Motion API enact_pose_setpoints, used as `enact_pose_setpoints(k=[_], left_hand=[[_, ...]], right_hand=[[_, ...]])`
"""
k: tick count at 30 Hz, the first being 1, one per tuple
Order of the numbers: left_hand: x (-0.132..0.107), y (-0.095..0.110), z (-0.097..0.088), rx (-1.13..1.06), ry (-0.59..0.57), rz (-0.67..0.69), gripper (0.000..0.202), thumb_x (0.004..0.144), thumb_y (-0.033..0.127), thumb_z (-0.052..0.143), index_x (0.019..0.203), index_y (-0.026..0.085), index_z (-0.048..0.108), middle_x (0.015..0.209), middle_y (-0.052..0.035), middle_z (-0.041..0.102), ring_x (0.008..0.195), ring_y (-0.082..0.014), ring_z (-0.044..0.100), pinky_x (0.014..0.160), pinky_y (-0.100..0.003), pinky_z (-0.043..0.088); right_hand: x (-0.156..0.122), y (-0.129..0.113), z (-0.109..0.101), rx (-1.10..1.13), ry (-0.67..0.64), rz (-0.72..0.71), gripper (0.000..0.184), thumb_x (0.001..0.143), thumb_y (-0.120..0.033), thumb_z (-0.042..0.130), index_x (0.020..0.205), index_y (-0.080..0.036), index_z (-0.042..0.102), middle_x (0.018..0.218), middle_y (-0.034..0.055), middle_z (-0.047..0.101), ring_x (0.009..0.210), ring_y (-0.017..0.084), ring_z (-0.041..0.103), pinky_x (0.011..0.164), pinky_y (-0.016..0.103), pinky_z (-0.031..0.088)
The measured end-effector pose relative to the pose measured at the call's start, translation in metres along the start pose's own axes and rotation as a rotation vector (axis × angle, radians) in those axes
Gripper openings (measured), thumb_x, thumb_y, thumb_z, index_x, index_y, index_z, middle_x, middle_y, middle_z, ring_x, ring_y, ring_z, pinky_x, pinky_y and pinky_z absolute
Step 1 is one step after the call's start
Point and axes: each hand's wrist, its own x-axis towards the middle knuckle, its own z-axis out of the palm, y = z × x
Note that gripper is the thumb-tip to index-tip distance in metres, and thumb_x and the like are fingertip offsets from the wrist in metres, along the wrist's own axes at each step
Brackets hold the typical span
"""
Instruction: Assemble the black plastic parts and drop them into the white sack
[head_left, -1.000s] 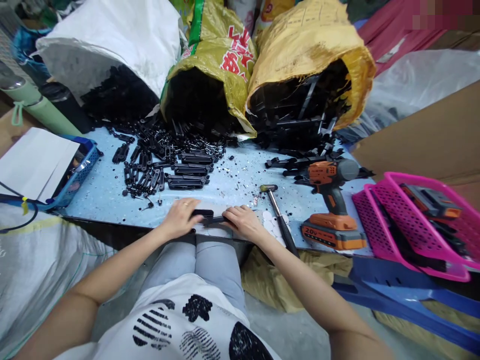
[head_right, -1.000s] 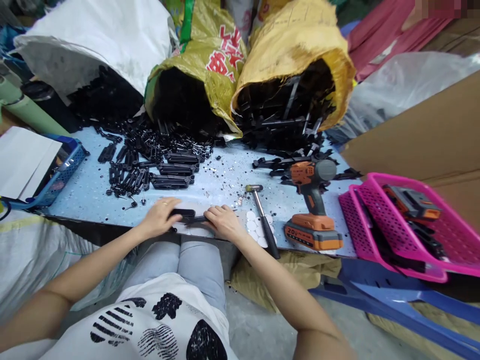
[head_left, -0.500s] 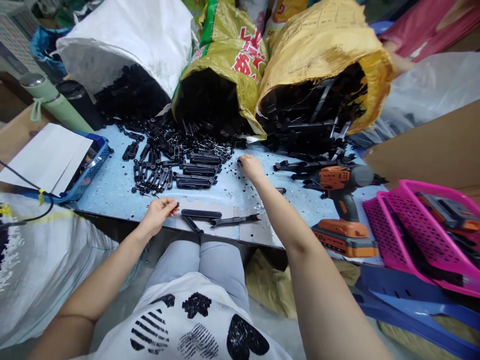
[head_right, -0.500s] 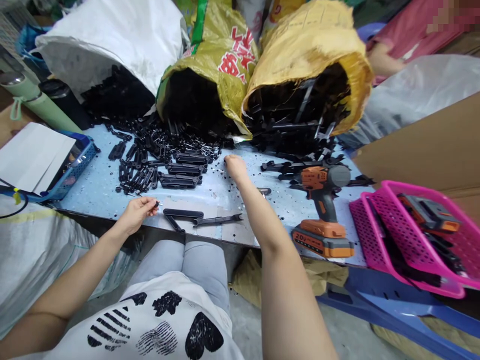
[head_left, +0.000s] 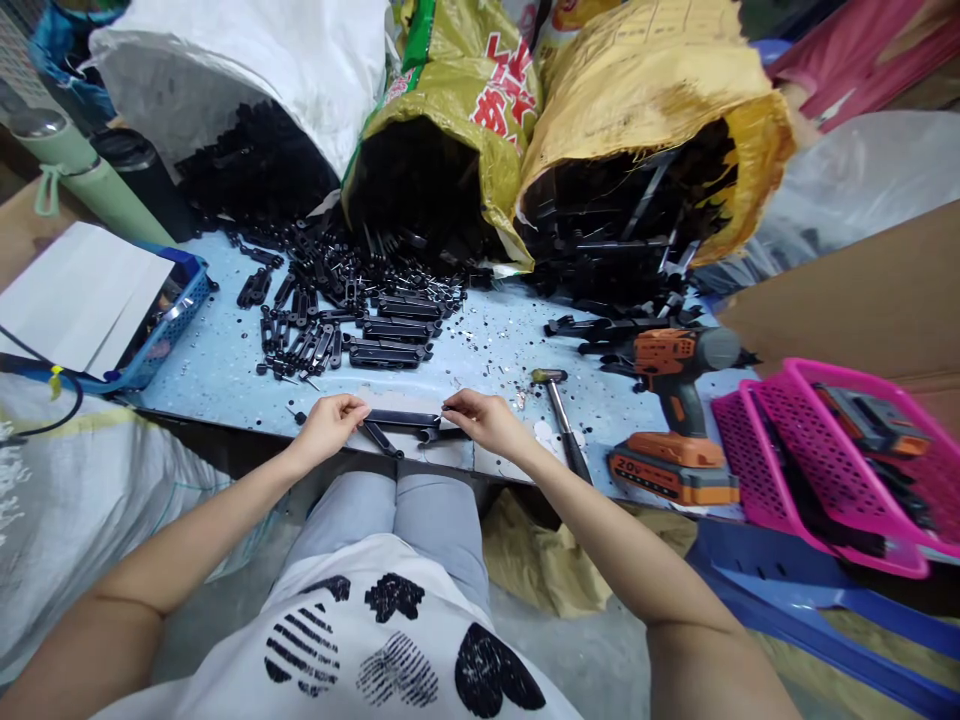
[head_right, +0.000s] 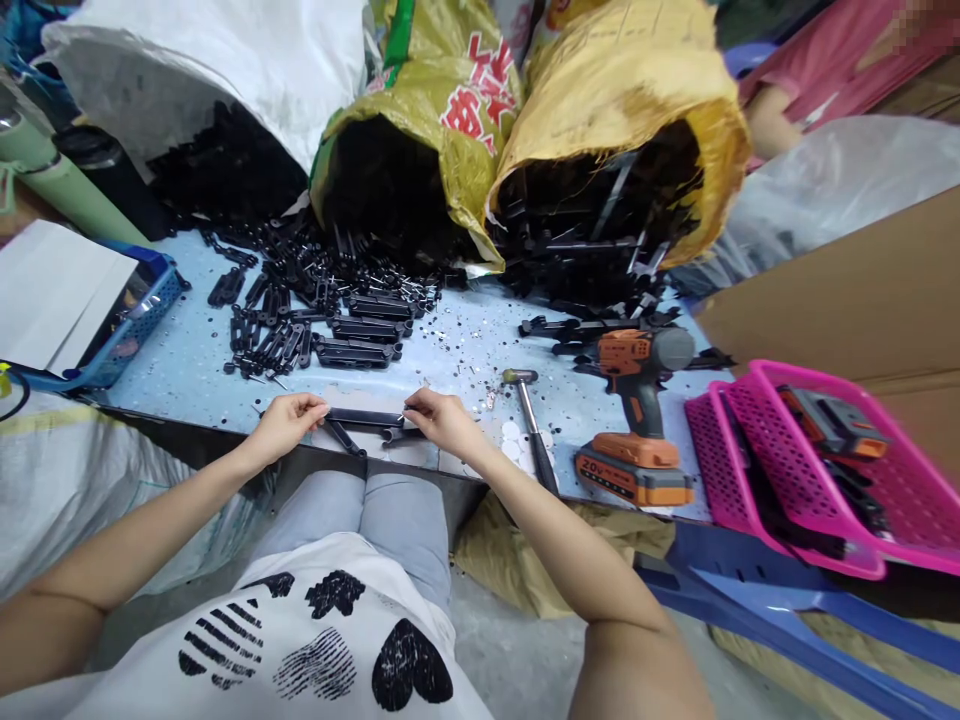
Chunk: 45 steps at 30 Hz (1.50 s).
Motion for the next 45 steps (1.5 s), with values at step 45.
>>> enact_pose_setpoints(k=[45], left_hand=[[-0.009, -0.008, 0.039, 1.086, -0.042, 0.814, 0.039, 0.091, 0.038, 0.047, 0.119, 0.012, 0.058, 0.113, -0.0176, 0.062, 0.106, -0.0276, 0.055, 0.085, -0.036, 0.040]], right_hand=[[-0.012, 0.017, 0.034, -0.651, 0.177, -0.382, 0.076, 0.074, -0.075, 0.048, 0.120, -0.015, 0.057, 0.124, 0.0185, 0.055, 0.111, 0.031, 0.052, 0.093, 0.046, 0.041]])
